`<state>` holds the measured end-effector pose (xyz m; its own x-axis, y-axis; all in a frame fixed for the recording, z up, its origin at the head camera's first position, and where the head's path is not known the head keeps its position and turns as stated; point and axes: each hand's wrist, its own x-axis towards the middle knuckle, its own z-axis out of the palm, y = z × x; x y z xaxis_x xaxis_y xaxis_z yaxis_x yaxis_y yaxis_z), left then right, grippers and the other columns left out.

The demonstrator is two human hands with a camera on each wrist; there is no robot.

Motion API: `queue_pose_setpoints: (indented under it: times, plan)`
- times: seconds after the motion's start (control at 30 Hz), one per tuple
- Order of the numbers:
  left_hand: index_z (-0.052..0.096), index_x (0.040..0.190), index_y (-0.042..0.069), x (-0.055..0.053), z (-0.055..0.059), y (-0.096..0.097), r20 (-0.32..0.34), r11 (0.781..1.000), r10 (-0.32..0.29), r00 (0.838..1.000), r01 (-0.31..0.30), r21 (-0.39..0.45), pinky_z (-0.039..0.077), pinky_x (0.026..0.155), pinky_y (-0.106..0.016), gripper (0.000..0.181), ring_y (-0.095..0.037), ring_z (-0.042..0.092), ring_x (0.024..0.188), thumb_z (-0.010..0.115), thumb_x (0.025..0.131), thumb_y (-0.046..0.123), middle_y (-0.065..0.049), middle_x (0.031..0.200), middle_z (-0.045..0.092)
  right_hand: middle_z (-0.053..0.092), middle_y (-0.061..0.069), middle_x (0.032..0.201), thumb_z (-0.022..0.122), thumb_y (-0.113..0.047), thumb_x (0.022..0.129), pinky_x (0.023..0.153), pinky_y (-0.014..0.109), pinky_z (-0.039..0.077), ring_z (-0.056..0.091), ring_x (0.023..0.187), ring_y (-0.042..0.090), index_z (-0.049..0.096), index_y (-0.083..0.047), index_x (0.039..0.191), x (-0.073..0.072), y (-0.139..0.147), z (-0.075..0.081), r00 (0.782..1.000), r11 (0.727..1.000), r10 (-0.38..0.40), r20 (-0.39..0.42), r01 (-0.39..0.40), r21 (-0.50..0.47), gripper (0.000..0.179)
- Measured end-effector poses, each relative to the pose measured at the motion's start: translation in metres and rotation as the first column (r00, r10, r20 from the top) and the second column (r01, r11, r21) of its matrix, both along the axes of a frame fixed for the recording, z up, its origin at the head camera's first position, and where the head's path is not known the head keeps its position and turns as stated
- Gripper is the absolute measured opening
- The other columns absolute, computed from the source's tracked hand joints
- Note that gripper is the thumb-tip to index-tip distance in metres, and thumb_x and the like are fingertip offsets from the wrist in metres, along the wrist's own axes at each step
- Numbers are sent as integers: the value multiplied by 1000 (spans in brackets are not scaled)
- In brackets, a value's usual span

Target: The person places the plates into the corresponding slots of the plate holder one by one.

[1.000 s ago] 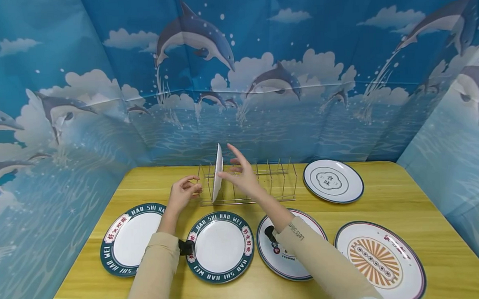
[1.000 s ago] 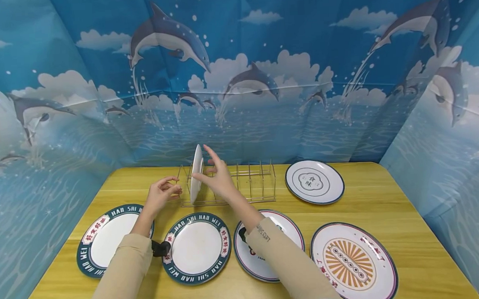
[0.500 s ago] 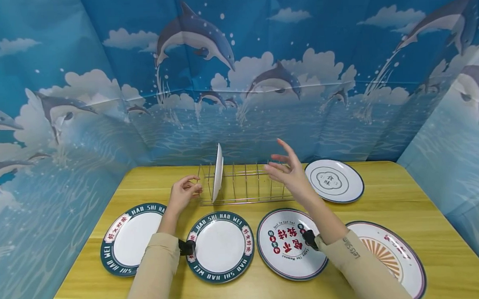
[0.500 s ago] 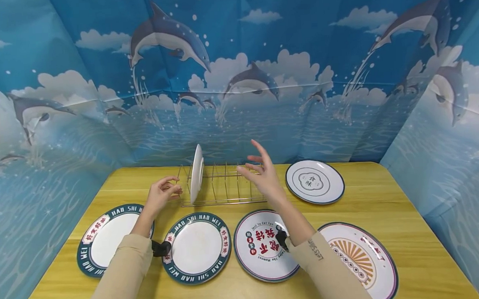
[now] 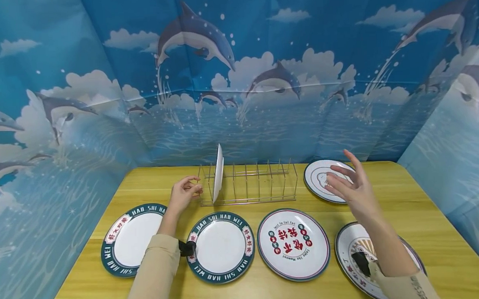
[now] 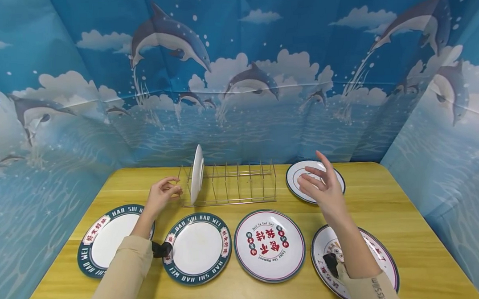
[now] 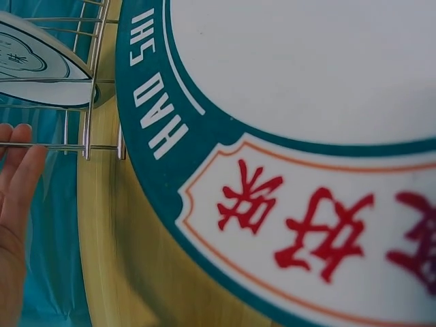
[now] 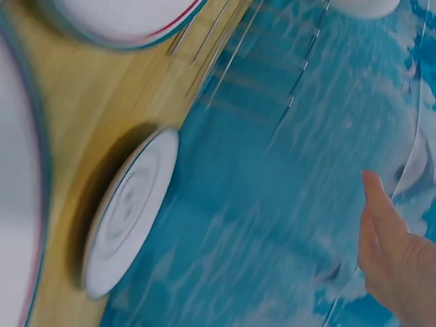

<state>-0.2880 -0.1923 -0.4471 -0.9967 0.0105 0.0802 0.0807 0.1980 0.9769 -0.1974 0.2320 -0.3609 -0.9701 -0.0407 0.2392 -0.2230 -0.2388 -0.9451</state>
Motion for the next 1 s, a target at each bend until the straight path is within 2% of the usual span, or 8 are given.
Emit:
queue_pose_setpoints:
  times: [0.13,0.33,0.43,0.5,0.63,0.73,0.83,1.0]
  plan:
    - [55,116,-4,2,1,1,12,1000,3,1000,-3,11,54,77,-43,30,-38,63,88,59,88,6,-14,81,61,38,6,121,50,8,89,77,29,54,60,100,9,15,-27,146,10,33,-20,999,998,-33,3,33,-55,75]
    - [56,114,-3,3,0,1,13,1000,15,1000,-15,18,54,77,-44,29,-34,64,86,60,87,6,-14,81,61,35,10,130,51,11,87,77,41,53,57,106,17,18,-30,145,1,119,-111,994,991,-109,-7,109,-74,78]
    - [55,115,-6,3,0,0,11,1000,18,1000,-18,14,54,77,-44,31,-28,65,81,60,87,6,-15,81,61,32,11,131,50,13,87,75,45,52,57,107,17,19,-31,145,9,149,-138,990,984,-139,19,140,-109,79]
    - [55,116,-7,3,-1,0,8,1000,19,1000,-19,13,54,77,-45,32,-24,66,79,60,87,6,-15,80,61,34,9,129,52,12,87,74,46,53,59,103,16,19,-32,145,20,159,-141,987,977,-150,62,157,-145,80]
    - [55,116,-6,2,-2,-1,3,1000,24,1000,-24,8,54,76,-44,32,-20,66,76,61,87,5,-11,78,60,39,3,121,52,13,86,71,43,55,62,97,13,20,-33,144,46,164,-132,979,964,-166,121,187,-190,81]
    - [55,116,-6,1,-2,-1,3,1000,27,1000,-27,3,54,76,-44,32,-22,66,77,60,87,5,-11,78,61,43,-2,115,50,12,87,69,37,57,61,93,8,16,-33,145,65,163,-122,965,965,-207,162,229,-128,81]
    - [55,116,-6,2,-1,0,9,1000,27,1000,-28,4,54,77,-45,32,-25,66,79,60,87,6,-13,79,61,40,-7,112,50,5,90,67,29,57,59,90,0,8,-37,145,79,161,-113,940,965,-256,225,264,-7,81]
    - [56,114,-7,7,9,3,22,999,26,999,-26,29,52,80,-50,29,-34,64,84,60,87,3,-19,82,61,31,-10,113,50,-1,92,66,22,56,53,88,-9,-1,-38,145,94,160,-106,924,961,-272,268,248,122,82]
